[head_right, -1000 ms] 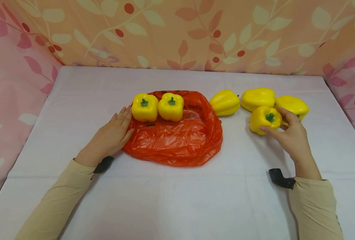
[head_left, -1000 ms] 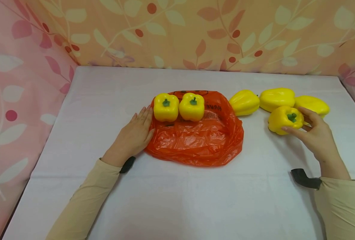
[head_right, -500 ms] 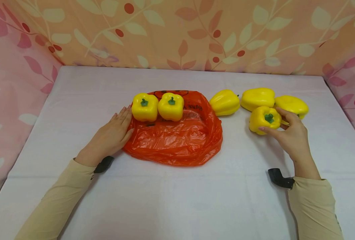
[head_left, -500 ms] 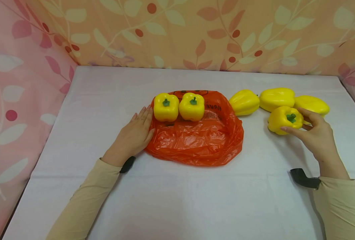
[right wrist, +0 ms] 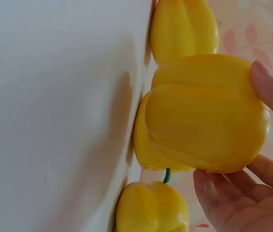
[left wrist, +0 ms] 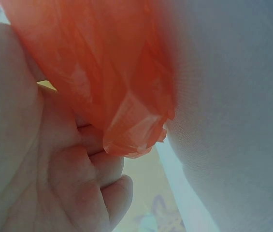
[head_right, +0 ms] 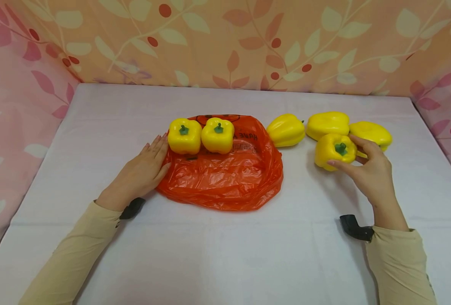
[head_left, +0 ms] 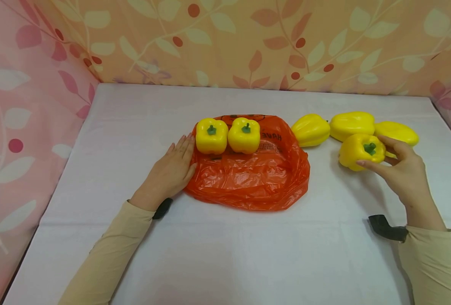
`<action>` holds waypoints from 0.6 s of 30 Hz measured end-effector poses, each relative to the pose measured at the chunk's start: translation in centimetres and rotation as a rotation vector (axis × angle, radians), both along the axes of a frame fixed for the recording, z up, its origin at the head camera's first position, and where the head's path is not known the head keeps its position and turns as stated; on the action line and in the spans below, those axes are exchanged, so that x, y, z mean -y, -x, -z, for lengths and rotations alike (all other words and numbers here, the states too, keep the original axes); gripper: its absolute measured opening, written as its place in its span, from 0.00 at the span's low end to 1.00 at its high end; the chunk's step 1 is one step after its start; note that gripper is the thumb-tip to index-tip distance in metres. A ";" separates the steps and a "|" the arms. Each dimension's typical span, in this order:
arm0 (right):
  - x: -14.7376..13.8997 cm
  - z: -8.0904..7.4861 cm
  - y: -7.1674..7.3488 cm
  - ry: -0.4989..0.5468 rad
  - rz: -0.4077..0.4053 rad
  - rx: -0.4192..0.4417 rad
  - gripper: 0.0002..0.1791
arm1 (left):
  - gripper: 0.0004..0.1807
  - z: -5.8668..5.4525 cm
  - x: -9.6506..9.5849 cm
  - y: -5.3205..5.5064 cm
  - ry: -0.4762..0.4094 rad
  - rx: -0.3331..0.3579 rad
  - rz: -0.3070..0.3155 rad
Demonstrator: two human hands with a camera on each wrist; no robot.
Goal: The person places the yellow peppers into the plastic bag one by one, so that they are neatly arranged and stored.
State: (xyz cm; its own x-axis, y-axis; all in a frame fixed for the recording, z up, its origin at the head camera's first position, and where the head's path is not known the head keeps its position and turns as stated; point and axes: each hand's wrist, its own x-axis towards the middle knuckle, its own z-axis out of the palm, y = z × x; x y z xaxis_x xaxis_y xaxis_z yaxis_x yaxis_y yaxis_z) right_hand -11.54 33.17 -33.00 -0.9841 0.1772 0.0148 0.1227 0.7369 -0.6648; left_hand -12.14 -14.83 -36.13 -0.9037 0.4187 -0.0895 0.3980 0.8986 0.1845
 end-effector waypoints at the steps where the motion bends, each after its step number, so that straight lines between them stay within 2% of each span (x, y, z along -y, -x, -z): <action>1: 0.1 -0.1 0.0 0.002 -0.001 -0.005 0.42 | 0.36 0.0 0.0 0.0 0.000 -0.001 0.001; 8: 0.7 -0.8 -0.6 0.029 -0.005 -0.055 0.41 | 0.36 0.0 0.0 0.0 -0.010 0.007 -0.002; 18: 2.5 -2.0 -1.2 0.059 -0.044 -0.188 0.38 | 0.36 -0.1 0.0 -0.1 -0.010 -0.006 0.000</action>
State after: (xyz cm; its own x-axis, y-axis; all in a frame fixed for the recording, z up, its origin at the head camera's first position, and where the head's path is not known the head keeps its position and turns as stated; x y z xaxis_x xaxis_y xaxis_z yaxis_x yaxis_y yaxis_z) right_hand -10.32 30.69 -30.96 -0.9719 0.1398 0.1893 -0.0390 0.6976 -0.7154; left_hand -12.06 -14.88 -36.06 -0.9040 0.4199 -0.0802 0.3995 0.8967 0.1908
